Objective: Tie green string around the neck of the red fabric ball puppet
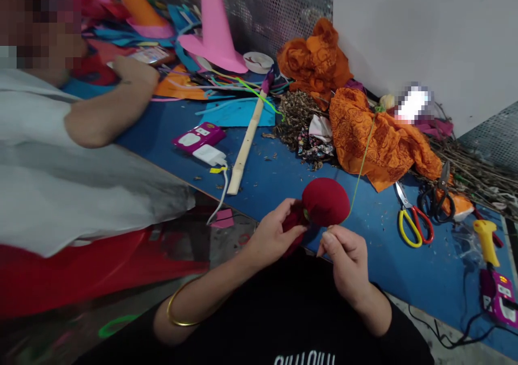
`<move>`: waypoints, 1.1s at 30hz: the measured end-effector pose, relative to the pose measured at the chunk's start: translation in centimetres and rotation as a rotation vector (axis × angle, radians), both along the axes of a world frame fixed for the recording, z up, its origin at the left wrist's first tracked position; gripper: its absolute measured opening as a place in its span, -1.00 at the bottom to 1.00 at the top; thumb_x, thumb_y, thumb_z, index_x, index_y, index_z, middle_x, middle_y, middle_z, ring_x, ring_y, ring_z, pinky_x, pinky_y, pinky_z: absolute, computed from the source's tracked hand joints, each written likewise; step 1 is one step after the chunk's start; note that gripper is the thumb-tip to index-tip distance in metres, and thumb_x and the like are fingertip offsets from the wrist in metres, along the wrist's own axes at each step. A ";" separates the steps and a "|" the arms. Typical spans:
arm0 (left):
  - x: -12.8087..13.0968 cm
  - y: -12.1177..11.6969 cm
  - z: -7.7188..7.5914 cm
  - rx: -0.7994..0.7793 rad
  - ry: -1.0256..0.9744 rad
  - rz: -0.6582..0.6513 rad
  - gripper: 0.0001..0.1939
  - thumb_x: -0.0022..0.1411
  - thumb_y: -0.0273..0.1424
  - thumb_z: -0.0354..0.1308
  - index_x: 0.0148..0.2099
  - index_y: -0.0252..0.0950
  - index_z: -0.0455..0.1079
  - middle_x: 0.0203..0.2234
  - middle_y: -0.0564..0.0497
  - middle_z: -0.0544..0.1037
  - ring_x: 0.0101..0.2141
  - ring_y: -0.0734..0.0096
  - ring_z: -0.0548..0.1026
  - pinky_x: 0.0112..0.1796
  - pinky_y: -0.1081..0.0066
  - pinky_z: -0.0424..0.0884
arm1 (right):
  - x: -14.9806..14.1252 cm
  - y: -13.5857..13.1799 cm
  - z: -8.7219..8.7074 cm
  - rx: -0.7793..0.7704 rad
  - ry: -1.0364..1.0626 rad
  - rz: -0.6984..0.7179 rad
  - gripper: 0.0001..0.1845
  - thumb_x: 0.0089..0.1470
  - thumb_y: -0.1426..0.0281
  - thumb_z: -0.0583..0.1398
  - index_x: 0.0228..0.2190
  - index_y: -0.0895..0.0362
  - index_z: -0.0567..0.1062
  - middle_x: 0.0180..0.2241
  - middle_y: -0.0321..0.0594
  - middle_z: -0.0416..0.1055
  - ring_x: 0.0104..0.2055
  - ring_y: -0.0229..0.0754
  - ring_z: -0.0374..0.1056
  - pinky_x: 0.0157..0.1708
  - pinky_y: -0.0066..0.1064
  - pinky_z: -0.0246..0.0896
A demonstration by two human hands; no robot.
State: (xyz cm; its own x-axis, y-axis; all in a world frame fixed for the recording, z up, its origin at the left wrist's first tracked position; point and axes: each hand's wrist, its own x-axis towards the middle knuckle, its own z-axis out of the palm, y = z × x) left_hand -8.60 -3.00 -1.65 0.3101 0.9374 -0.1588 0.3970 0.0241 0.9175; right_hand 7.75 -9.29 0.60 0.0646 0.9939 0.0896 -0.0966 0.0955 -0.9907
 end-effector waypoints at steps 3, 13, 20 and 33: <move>-0.1 -0.2 0.3 0.005 0.042 0.005 -0.71 0.12 -0.37 0.15 -0.07 -0.22 0.31 -0.16 -0.04 0.57 -0.13 0.16 0.51 -0.08 0.22 0.38 | -0.2 -0.4 0.3 0.011 -0.029 -0.015 -0.64 0.23 0.35 0.14 -0.60 0.14 0.44 -0.61 -0.32 0.25 -0.52 -0.28 0.13 -0.48 -0.39 -0.02; -0.5 -0.1 -0.6 -0.013 0.134 -0.011 -0.71 0.15 -0.32 0.13 -0.05 -0.19 0.30 -0.22 0.00 0.58 -0.19 0.20 0.53 -0.14 0.29 0.37 | -0.8 -0.5 -0.6 0.007 -0.093 0.004 -0.63 0.24 0.36 0.11 -0.60 0.13 0.41 -0.61 -0.34 0.24 -0.52 -0.30 0.13 -0.49 -0.41 0.01; -0.6 -0.1 1.0 0.037 0.398 -0.164 -0.79 0.21 -0.26 0.06 -0.10 -0.15 0.33 -0.37 0.02 0.56 -0.32 0.18 0.54 -0.38 0.39 0.29 | 0.1 1.5 3.0 0.210 -0.360 0.405 -0.66 0.26 0.41 0.04 -0.50 0.12 0.47 -0.52 -0.26 0.40 -0.42 -0.22 0.34 -0.28 -0.33 0.24; -2.1 -1.0 3.4 0.124 0.302 -0.516 -0.80 0.15 -0.40 0.12 -0.13 -0.17 0.41 -0.26 0.00 0.59 -0.23 0.15 0.54 -0.25 0.36 0.34 | 2.4 10.0 1.0 -0.267 -0.006 0.537 -0.65 0.03 0.16 0.27 -0.54 0.20 0.58 -0.55 -0.19 0.54 -0.41 -0.18 0.50 -0.24 -0.34 0.37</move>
